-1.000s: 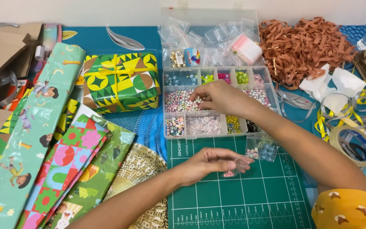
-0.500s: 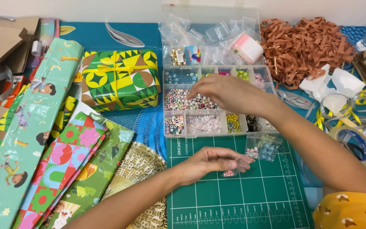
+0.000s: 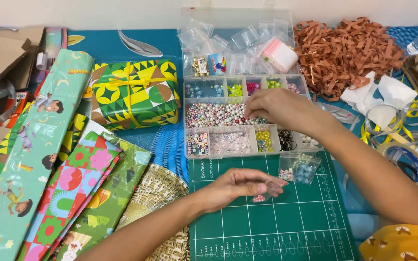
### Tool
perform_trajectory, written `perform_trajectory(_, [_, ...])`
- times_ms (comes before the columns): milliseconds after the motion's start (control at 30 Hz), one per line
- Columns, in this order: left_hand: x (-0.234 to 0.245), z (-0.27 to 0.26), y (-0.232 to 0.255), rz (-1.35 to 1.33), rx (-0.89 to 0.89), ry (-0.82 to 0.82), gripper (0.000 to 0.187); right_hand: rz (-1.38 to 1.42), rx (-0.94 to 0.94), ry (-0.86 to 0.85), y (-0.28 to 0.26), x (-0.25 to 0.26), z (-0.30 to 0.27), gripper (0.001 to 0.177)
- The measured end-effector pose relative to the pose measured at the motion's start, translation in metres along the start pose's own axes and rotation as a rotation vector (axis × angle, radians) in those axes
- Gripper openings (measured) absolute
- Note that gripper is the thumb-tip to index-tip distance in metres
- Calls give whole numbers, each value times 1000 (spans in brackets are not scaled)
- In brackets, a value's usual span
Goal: Selecting specific beads from a multi-compartment organizer and placing them into small plastic bags or vials.
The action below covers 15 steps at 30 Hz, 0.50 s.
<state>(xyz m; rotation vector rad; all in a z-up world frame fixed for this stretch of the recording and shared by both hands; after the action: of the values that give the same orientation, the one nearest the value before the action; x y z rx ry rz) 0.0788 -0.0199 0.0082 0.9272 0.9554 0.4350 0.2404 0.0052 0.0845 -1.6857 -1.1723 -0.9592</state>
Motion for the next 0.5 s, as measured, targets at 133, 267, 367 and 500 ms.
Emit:
perform_trajectory(133, [1,1,-2,-9,-5,-1,38,141,13,57,-12,6,4,14])
perform_trajectory(267, [2,1,-4,-8,-2,5,39,314,135,34,-38,10,14,14])
perform_trajectory(367, [2,1,-3,-10,-7,9,38,363,123,-43,-42,2,23,20])
perform_trajectory(500, [0,2,-1,-12,-15,5,38,281,82,-124,-41,-11,41,31])
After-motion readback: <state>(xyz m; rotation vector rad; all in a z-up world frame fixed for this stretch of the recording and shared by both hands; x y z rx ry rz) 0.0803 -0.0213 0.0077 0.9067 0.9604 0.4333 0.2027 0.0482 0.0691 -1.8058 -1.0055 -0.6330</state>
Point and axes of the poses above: each hand's wrist, its own z-axis towards the middle knuckle, its own x-axis out of the back of the hand, y = z × x, the point moved 8 cm from there along z, towards the middle knuckle, and after that the axes turned 15 degrees about -y, right-handed, at the moved point
